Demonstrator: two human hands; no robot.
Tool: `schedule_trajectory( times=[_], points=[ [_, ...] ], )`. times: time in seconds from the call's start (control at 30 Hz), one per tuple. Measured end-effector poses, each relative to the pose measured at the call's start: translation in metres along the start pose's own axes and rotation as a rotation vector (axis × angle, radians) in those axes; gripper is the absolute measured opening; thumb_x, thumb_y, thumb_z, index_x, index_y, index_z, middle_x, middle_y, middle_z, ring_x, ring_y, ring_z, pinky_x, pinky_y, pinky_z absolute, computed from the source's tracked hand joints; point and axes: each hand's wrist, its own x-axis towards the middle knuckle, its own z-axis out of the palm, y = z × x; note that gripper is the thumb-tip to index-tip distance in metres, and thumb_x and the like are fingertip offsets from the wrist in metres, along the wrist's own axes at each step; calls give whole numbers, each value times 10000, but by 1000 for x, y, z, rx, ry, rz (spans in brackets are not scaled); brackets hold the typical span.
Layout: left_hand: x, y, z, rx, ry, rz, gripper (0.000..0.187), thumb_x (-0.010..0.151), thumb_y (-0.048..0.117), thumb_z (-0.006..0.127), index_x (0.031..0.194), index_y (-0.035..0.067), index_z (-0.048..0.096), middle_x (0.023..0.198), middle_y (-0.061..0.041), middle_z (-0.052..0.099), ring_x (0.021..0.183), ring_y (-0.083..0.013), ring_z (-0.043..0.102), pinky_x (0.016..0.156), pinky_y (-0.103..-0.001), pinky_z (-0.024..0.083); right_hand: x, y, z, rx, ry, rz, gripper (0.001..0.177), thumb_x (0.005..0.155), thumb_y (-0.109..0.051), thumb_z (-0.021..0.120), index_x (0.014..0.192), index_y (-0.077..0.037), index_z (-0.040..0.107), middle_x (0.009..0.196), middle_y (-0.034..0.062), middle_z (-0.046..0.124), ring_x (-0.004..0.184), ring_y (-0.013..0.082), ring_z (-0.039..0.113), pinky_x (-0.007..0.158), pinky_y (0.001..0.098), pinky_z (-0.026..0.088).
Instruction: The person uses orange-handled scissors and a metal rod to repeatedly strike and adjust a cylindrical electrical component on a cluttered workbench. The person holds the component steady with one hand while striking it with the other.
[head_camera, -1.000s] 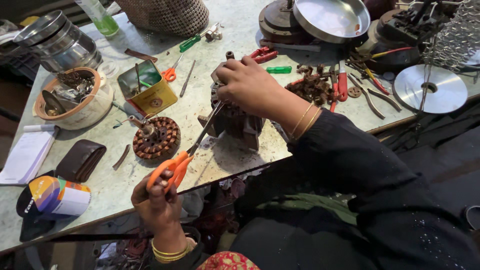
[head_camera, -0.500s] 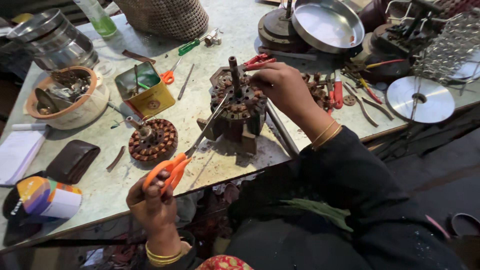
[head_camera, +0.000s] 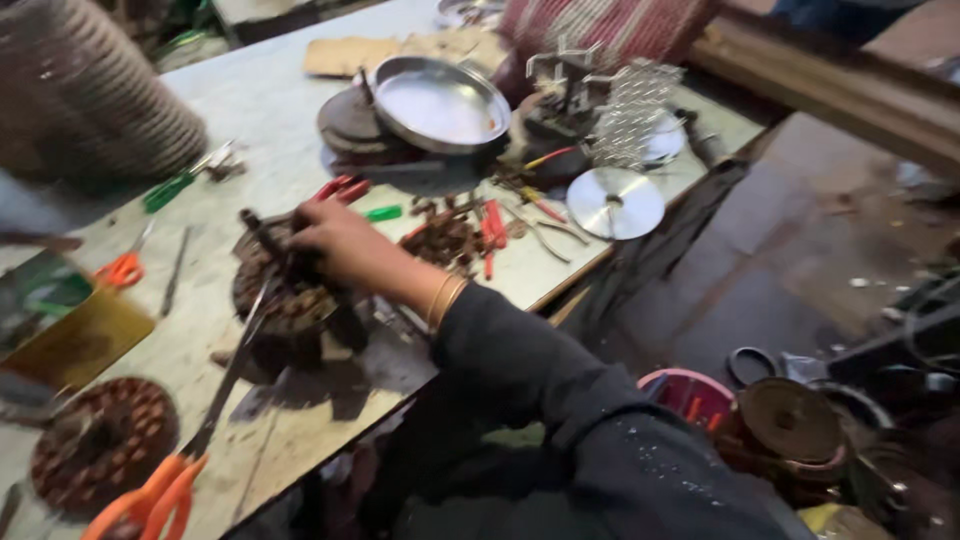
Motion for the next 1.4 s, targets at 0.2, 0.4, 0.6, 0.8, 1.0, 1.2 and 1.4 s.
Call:
schedule_trajectory(
  times=[0.2, 0.4, 0.6, 0.8, 1.0, 1.2, 1.4],
  points=[
    [-4, 3, -3, 34, 18, 13, 307, 1005, 185, 821, 1064, -93, 705, 1059, -220, 710, 770, -156, 653, 619, -188, 469, -7, -36, -27, -188, -143, 22, 543, 686, -84, 753, 1226, -108, 708, 1363, 153, 576, 1289, 376, 517, 1048, 440, 454],
    [-27, 20, -12, 134, 82, 45, 335, 1037, 208, 821, 1069, -102, 698, 1066, -214, 706, 752, -142, 639, 615, -186, 451, -62, -45, -60, 26, 133, 201, 537, 937, -178, 753, 1424, -47, 568, 1453, 203, 558, 1362, 378, 500, 1164, 457, 396],
    [-73, 56, -4, 54, -156, 52, 387, 1028, 292, 796, 1085, -77, 694, 1114, -180, 726, 687, -67, 593, 599, -175, 424, -142, -77, -83, -15, 25, 307, 492, 893, -69, 722, 1375, -59, 622, 1344, 190, 594, 1268, 383, 552, 1060, 451, 444],
    [-76, 83, 41, 100, -83, 13, 458, 1051, 317, 705, 1297, -66, 653, 1179, -162, 716, 746, -46, 568, 593, -157, 373, -147, -99, -91, -33, -12, 273, 483, 886, -93, 731, 1358, -62, 635, 1323, 182, 594, 1250, 385, 558, 1059, 449, 446],
    [-79, 87, 55, 90, -50, 0, 438, 1070, 316, 678, 1295, -57, 639, 1199, -147, 702, 770, -55, 581, 569, -166, 368, -60, -95, -99, 333, 3, 267, 553, 1013, -206, 687, 1513, -98, 476, 1430, 145, 561, 1288, 267, 613, 1016, 382, 513],
    [-87, 79, 43, 280, -123, 111, 456, 1018, 368, 758, 1192, -49, 699, 1113, -107, 678, 720, -42, 578, 628, -178, 427, 28, -88, -62, 411, -19, 86, 542, 1067, -194, 652, 1547, -116, 413, 1278, 178, 679, 1180, 311, 689, 995, 402, 538],
    [-53, 72, 9, 238, -186, 121, 483, 905, 380, 871, 1077, -46, 722, 1060, -132, 720, 969, -219, 724, 908, -337, 622, 28, -87, -49, 144, 46, 7, 185, 1023, -78, 621, 1202, -70, 575, 1067, 198, 677, 972, 433, 650, 788, 481, 503]
  ],
)
